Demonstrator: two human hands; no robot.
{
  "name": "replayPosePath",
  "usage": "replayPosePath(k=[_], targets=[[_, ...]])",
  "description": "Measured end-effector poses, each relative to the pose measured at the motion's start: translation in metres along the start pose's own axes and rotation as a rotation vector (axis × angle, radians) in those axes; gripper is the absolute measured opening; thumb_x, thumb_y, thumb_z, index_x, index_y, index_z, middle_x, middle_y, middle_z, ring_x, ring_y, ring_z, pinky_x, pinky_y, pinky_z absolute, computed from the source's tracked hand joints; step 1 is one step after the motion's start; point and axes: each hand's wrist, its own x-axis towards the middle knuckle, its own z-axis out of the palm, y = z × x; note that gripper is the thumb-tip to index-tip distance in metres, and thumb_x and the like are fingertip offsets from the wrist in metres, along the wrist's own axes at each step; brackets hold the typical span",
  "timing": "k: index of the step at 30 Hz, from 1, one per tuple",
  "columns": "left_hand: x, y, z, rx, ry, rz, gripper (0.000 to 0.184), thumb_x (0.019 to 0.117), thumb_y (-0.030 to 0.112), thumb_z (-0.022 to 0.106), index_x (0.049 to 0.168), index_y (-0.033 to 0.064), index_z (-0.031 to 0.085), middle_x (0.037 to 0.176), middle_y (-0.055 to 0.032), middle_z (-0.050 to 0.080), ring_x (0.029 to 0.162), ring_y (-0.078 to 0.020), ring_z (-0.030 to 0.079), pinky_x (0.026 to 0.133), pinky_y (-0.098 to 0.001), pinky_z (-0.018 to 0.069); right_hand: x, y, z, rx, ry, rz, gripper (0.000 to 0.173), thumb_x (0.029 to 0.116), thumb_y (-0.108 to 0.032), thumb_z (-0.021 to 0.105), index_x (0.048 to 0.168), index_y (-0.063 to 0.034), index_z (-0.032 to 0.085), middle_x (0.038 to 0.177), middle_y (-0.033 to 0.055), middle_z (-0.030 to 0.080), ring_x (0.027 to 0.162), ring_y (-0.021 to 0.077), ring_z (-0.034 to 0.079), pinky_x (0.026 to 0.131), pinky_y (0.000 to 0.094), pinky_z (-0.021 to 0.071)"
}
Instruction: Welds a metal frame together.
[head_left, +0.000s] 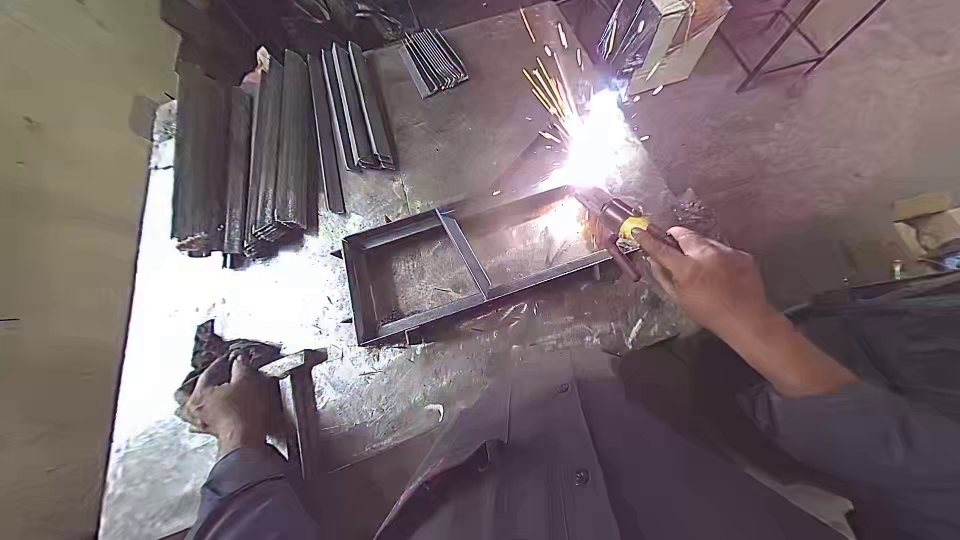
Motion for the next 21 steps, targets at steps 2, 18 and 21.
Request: replayPosePath(k=[2,18,21], targets=[[0.004,-0.004,0.002,0.012,0.015,-0.011,0.05,0.0991,0.05,0.055,0.136,0.0185,0.068,0.15,-0.0173,0.054,0.144,-0.036,0.045,0.12,-0.0575,0.0306,0.002,0.001,0.003,0.009,0.029,-0.013,0.047,0.1,-0.021,0.062,0.146,-0.0263,0.059,0.123,0.0251,0.066,0.1,0.0445,0.069,0.068,0.0575,0.0561],[-0.003,0.006,-0.001,-0.02,0.001,-0.044,0.049,0.0992,0.049,0.057,0.135,0.0169,0.068,0.151,-0.018,0.052,0.145,-0.0364,0.043,0.121,-0.0568,0.03,0.005,0.0,0.004,0.015,0.001,0.033,0.047,0.1016,-0.023,0.06,0.148,-0.0277,0.057,0.122,0.0244,0.067,0.098,0.0445,0.07,0.07,0.0587,0.0561],[-0.004,0.004,-0.003,-0.019,-0.01,0.005,0.054,0.1011,0.049,0.055,0.138,0.0118,0.065,0.148,-0.0194,0.056,0.142,-0.0361,0.048,0.12,-0.0575,0.0332,-0.003,0.009,0.004,0.093,0.004,0.106,0.042,0.1001,-0.03,0.061,0.141,-0.0231,0.062,0.105,0.0215,0.071,0.084,0.0435,0.07,0.064,0.0624,0.0531]])
